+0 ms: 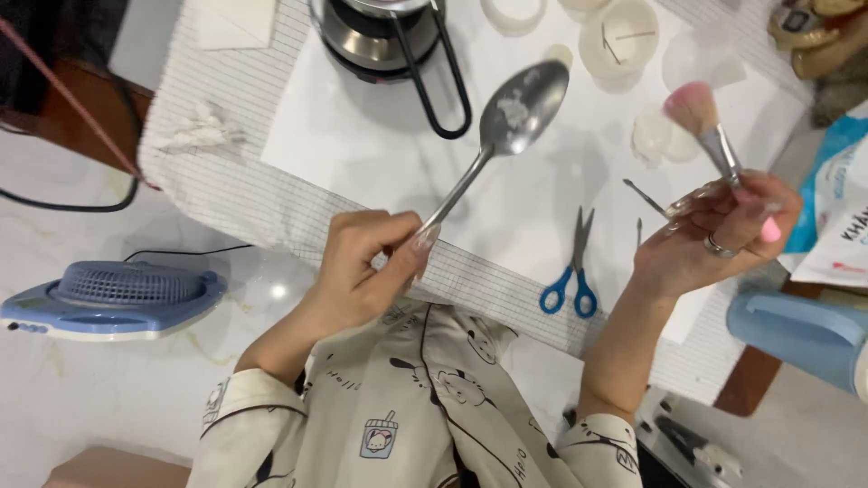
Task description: Preparing candle molds and materials using scissors, brushes, and spoons
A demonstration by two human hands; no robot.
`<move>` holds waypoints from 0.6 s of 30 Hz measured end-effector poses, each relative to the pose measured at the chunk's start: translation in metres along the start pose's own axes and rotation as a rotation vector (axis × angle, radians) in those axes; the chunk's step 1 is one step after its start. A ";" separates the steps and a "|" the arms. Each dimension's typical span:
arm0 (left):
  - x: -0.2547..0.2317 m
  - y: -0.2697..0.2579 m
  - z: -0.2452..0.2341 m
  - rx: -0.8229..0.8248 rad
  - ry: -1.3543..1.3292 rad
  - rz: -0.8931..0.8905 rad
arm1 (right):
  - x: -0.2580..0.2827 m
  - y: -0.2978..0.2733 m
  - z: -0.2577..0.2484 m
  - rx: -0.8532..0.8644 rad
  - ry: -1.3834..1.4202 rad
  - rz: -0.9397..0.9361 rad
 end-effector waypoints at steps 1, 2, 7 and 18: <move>-0.010 0.002 -0.016 -0.088 0.098 0.012 | -0.004 0.000 0.013 0.057 -0.020 0.014; -0.022 0.003 -0.032 -0.175 0.197 0.023 | -0.007 -0.001 0.026 0.115 -0.039 0.026; -0.017 0.024 -0.080 -0.529 0.569 0.111 | 0.023 -0.010 0.137 0.477 0.062 0.018; 0.005 0.061 -0.107 -0.568 1.079 0.160 | 0.051 -0.022 0.269 0.828 -0.050 -0.532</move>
Point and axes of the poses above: each hand's wrist, its own y-axis towards the middle knuckle, its own z-axis out of the palm, x = y × z, the point moved 8 cm from there along y, towards the middle knuckle, and after that the axes turned 12 degrees about -z, right-handed, at the moved point
